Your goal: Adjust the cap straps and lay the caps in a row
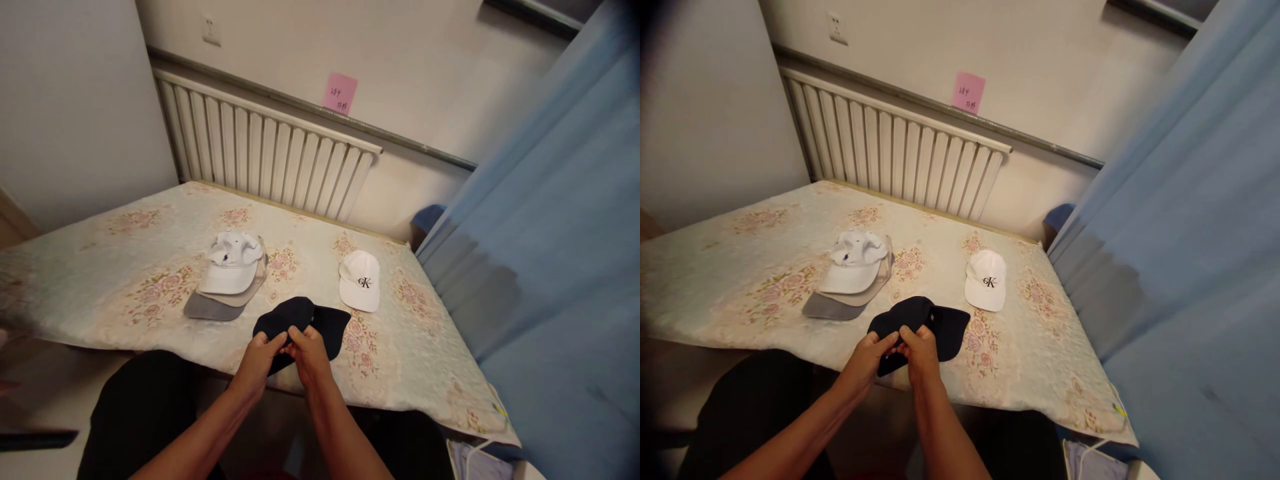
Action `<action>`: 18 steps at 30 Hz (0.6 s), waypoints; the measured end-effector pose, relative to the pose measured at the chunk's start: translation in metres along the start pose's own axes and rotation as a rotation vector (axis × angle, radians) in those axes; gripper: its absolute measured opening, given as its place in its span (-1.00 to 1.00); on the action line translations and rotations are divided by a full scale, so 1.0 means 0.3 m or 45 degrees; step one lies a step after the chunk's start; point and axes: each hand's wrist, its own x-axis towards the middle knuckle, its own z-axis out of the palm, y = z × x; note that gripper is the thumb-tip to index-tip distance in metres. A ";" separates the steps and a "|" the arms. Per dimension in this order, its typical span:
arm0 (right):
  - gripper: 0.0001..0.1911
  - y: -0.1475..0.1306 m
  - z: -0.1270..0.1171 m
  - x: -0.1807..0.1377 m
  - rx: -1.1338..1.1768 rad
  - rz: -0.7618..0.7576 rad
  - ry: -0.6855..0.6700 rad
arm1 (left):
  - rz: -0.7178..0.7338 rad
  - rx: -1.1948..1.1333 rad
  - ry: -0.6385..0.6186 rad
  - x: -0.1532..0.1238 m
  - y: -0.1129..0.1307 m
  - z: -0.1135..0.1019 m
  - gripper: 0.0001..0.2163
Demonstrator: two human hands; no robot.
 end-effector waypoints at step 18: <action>-0.76 -0.022 -0.001 0.020 0.030 -0.027 0.006 | 0.182 0.464 -0.113 -0.030 0.030 -0.045 -0.68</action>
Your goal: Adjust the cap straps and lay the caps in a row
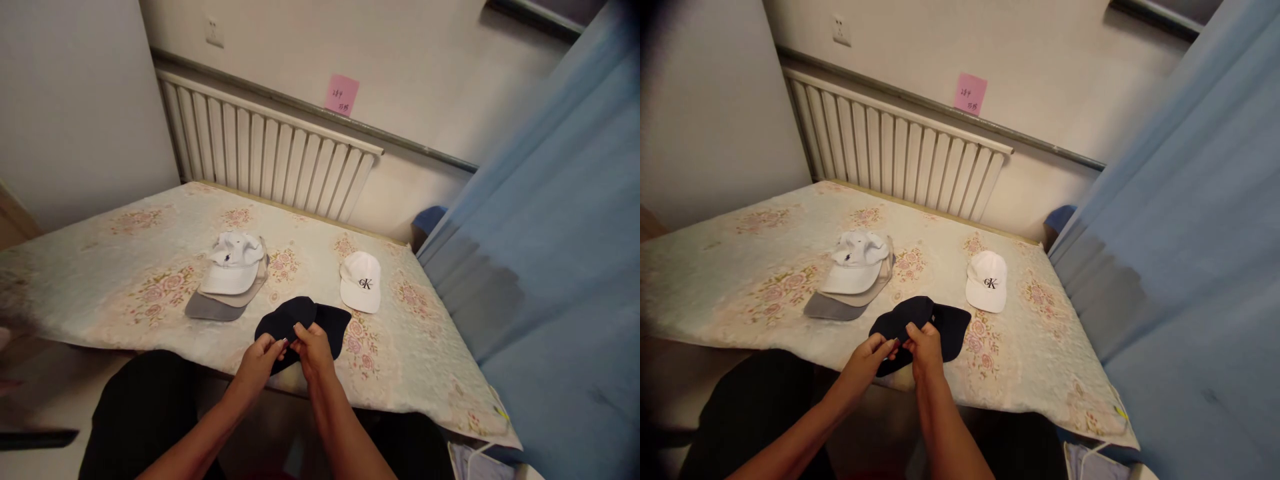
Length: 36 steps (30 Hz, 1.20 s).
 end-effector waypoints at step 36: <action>-0.74 -0.014 0.028 -0.041 -0.018 0.123 -0.125 | 0.407 0.725 -0.111 -0.008 0.044 -0.065 -0.85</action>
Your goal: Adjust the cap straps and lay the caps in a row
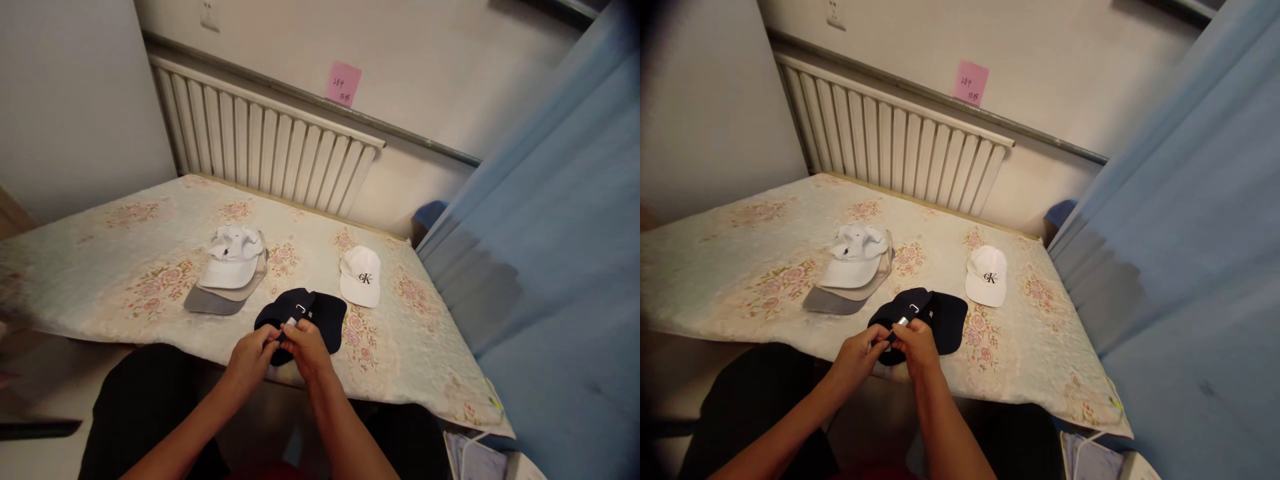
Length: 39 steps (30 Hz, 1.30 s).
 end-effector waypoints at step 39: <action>-0.80 0.069 0.053 -0.028 -1.007 -0.224 0.024 | -0.228 -0.252 0.296 -0.028 -0.178 0.193 -0.14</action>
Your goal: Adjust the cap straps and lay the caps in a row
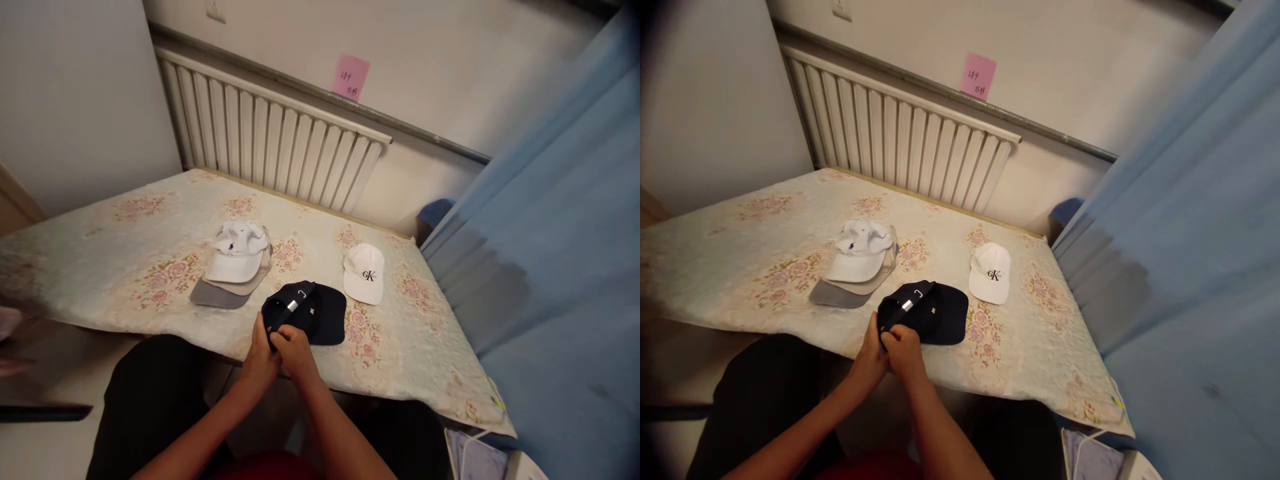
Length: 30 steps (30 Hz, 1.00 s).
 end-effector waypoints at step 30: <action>-0.71 0.063 -0.032 0.062 0.650 0.271 0.156 | 0.339 0.323 0.111 0.050 -0.012 -0.067 -0.80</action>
